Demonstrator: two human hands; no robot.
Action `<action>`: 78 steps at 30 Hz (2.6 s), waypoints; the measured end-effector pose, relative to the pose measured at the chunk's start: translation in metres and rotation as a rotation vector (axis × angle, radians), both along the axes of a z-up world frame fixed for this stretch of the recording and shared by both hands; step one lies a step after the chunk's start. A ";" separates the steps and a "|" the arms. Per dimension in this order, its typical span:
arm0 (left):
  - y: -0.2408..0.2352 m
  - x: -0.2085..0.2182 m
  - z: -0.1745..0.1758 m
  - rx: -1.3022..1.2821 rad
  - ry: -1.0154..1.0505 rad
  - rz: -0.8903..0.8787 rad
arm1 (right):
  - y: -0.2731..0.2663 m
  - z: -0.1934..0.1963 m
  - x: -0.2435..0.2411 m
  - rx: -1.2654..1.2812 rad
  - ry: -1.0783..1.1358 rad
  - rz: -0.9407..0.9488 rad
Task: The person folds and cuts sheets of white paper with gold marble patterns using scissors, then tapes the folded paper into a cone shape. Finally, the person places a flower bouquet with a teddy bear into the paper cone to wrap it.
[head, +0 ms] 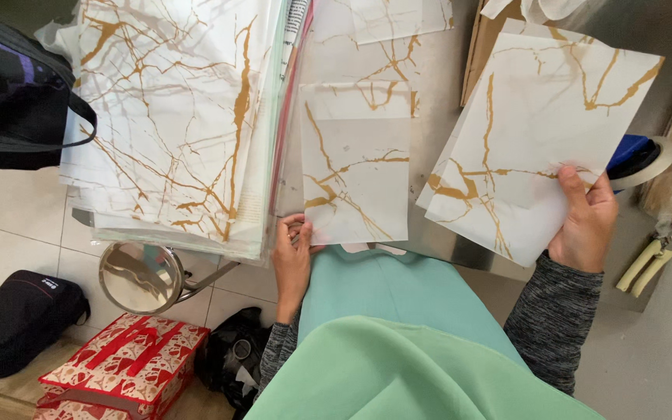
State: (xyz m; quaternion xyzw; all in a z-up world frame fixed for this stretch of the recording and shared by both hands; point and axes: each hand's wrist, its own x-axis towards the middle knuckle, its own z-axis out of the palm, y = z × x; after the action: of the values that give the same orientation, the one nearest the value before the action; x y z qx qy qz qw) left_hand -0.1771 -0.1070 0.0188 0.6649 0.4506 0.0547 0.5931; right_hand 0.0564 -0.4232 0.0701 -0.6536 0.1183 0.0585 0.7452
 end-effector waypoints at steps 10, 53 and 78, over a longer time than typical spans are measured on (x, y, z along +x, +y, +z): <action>-0.010 0.002 -0.001 -0.038 0.004 -0.073 | -0.001 0.006 -0.003 -0.014 0.023 -0.009; -0.001 0.014 -0.004 -0.082 0.115 -0.118 | 0.029 -0.019 -0.014 0.077 0.241 0.090; 0.014 0.021 -0.044 -0.137 0.022 -0.163 | 0.126 -0.047 -0.065 -1.033 -0.701 0.592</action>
State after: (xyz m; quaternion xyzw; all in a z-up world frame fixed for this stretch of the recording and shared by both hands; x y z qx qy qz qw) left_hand -0.1558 -0.0928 -0.0253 0.6579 0.4041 -0.0321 0.6347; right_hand -0.0087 -0.2970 0.0227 -0.9099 -0.3004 -0.0190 0.2853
